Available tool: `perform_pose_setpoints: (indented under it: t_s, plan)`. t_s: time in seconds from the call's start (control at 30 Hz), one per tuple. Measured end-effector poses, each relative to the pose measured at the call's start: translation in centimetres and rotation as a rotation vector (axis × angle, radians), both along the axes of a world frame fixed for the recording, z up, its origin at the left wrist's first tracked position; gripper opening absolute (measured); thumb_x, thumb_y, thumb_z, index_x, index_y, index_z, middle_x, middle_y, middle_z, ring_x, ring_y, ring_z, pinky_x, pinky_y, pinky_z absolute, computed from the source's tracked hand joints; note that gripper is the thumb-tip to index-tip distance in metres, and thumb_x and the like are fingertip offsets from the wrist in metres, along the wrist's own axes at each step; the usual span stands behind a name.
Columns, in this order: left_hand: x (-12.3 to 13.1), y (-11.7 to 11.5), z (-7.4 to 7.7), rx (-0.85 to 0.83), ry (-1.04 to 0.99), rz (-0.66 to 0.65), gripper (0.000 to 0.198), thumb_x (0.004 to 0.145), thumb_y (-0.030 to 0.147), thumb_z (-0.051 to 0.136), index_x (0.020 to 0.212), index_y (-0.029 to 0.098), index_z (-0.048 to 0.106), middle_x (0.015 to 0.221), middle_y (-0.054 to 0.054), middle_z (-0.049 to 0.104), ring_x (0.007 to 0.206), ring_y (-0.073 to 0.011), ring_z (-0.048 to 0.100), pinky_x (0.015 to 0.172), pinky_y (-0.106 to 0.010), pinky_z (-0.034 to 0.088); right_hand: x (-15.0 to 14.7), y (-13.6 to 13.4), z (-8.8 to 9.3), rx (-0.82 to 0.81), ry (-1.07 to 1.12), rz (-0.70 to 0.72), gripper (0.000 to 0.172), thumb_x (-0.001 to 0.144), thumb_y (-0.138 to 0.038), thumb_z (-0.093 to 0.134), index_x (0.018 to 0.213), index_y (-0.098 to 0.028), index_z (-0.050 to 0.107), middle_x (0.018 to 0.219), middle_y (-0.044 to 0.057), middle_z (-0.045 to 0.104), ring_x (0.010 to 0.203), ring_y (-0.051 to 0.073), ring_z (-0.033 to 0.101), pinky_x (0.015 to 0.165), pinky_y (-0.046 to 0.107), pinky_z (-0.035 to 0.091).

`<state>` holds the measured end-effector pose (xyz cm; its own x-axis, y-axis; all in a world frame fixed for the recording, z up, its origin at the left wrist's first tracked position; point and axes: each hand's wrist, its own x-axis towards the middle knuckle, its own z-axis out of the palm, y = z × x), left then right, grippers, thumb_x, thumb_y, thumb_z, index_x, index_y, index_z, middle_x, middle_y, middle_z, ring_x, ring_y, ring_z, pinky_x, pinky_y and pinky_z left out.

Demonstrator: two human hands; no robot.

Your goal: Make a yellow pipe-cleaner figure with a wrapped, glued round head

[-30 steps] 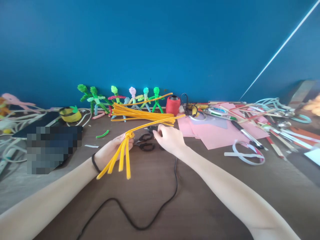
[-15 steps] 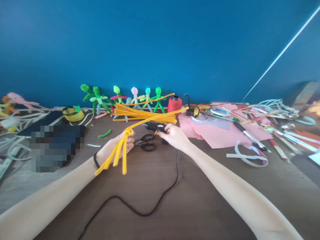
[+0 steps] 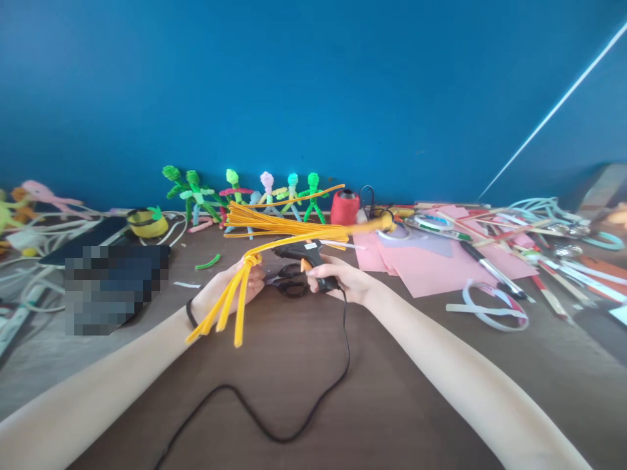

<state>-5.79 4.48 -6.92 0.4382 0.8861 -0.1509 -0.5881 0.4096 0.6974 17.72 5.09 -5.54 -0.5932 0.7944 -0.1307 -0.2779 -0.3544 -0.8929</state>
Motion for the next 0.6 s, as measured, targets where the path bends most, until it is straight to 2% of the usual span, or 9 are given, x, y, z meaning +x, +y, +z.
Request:
perform_pose_setpoints:
  t_s: [0.13,0.2,0.3,0.47,0.6]
  plan:
    - [0.09,-0.13,0.03,0.011,-0.007,-0.013,0.012,0.073,0.016,0.057,0.085,0.016,0.056,0.066,0.000,0.052,0.055,-0.0083,0.050,0.053,-0.021,0.042,0.12,0.05,-0.46,0.029,0.028,0.065,0.021,0.058,-0.010,0.058,0.079,-0.015,0.056,0.082,0.004,0.062,0.078,0.017,0.062,0.068,0.030,0.046]
    - [0.18,-0.22,0.08,0.027,-0.015,-0.020,0.011,0.072,0.016,0.058,0.083,0.015,0.056,0.068,-0.001,0.053,0.057,-0.0080,0.050,0.054,-0.021,0.042,0.14,0.11,-0.58,0.042,0.029,0.087,0.027,0.059,-0.010,0.056,0.085,-0.015,0.056,0.087,0.006,0.065,0.079,0.018,0.063,0.067,0.029,0.046]
    - [0.37,-0.37,0.23,0.046,-0.011,-0.029,0.011,0.070,0.016,0.061,0.080,0.015,0.056,0.068,0.001,0.052,0.056,-0.0070,0.049,0.053,-0.020,0.041,0.16,0.13,-0.61,0.073,0.002,0.132,0.031,0.059,-0.011,0.056,0.089,-0.014,0.056,0.084,0.007,0.067,0.070,0.016,0.063,0.059,0.026,0.044]
    - [0.66,-0.60,0.53,0.064,0.054,-0.057,0.013,0.067,0.016,0.064,0.077,0.013,0.057,0.066,0.000,0.053,0.053,-0.0067,0.048,0.052,-0.019,0.040,0.22,-0.05,-0.47,0.116,-0.080,0.156,0.013,0.065,-0.019,0.059,0.076,-0.013,0.055,0.066,0.004,0.065,0.058,0.014,0.061,0.054,0.024,0.041]
    - [0.81,-0.66,0.54,0.084,0.067,-0.068,0.013,0.065,0.015,0.066,0.072,0.013,0.056,0.067,0.000,0.055,0.057,-0.0076,0.051,0.053,-0.019,0.041,0.23,-0.19,-0.46,0.182,-0.122,0.192,0.013,0.073,-0.025,0.055,0.069,-0.013,0.052,0.059,0.004,0.063,0.054,0.013,0.058,0.052,0.023,0.038]
